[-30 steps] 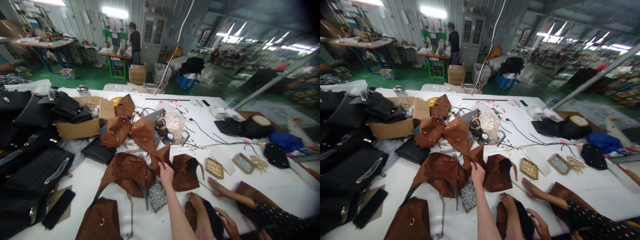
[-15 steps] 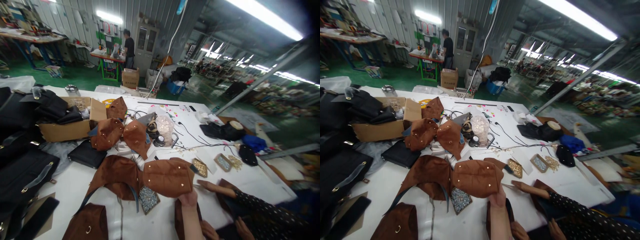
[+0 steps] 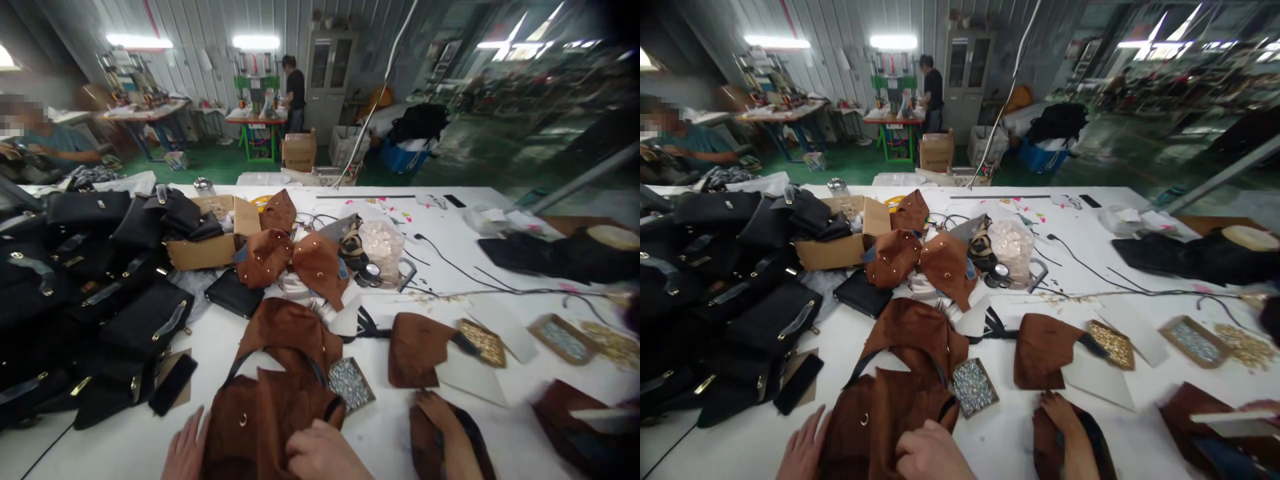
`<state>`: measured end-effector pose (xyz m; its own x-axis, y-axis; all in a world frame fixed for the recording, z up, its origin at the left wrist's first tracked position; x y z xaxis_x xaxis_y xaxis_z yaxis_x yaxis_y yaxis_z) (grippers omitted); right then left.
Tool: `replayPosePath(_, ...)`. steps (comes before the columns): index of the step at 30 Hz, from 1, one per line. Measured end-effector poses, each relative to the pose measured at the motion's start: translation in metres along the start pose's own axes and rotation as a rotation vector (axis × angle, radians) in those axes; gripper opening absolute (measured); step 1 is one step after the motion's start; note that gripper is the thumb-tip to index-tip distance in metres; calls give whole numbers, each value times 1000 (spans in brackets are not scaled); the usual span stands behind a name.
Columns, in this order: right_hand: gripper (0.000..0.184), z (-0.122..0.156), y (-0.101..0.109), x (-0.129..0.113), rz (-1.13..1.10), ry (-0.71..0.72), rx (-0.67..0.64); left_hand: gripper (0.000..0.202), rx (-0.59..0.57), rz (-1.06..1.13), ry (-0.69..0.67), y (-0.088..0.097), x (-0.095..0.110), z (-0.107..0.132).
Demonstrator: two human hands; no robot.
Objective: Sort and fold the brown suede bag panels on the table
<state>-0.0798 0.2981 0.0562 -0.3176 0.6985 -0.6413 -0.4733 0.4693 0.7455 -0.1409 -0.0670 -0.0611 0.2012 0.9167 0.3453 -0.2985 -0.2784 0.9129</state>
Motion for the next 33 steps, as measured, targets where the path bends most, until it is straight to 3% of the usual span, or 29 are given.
replayPosePath(2,19,-16,-54,-13,217,42,-27,82,-10,-100,2,-9,-8,-1)
replayPosePath(5,14,-20,-130,-13,344,103,-47,86,-165,-151,14,-16,-22,-12)
replayPosePath(8,15,-15,-183,1,333,47,-82,71,-142,-9,150,4,-41,-27)
replayPosePath(10,13,-10,-201,11,317,-36,-132,56,-90,78,247,23,-50,-34)
replayPosePath(13,14,3,-199,15,223,-128,-203,52,-18,15,232,45,-42,-39)
replayPosePath(15,19,9,-183,14,73,-207,-164,66,36,-122,73,49,-21,-39)
replayPosePath(17,32,10,-167,16,-90,-377,-65,83,4,-212,-140,39,5,-35)
replayPosePath(19,46,8,-158,23,-162,-592,72,96,-95,-245,-342,18,28,-30)
replayPosePath(21,57,-1,-160,31,-143,-737,175,103,-154,-285,-447,-6,39,-27)
replayPosePath(24,96,-23,-173,42,-125,-826,181,102,-184,-347,-452,-30,35,-33)
replayPosePath(29,95,-49,-166,51,160,-882,264,104,-169,-407,-397,-26,22,-35)
replayPosePath(33,107,-60,-160,63,258,-899,142,103,-9,-366,-364,-15,24,-36)
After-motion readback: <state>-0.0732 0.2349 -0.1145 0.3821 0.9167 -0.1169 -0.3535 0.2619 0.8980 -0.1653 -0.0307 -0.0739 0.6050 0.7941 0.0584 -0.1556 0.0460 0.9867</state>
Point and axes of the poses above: each hand's wrist, its own z-axis away from the middle knuckle, its own y-axis out of the back of the hand, x = y × z, the point moved 4 cm from there along -z, towards the middle knuckle, and after that the axes turned 5 degrees about z, right-handed, at the moved point
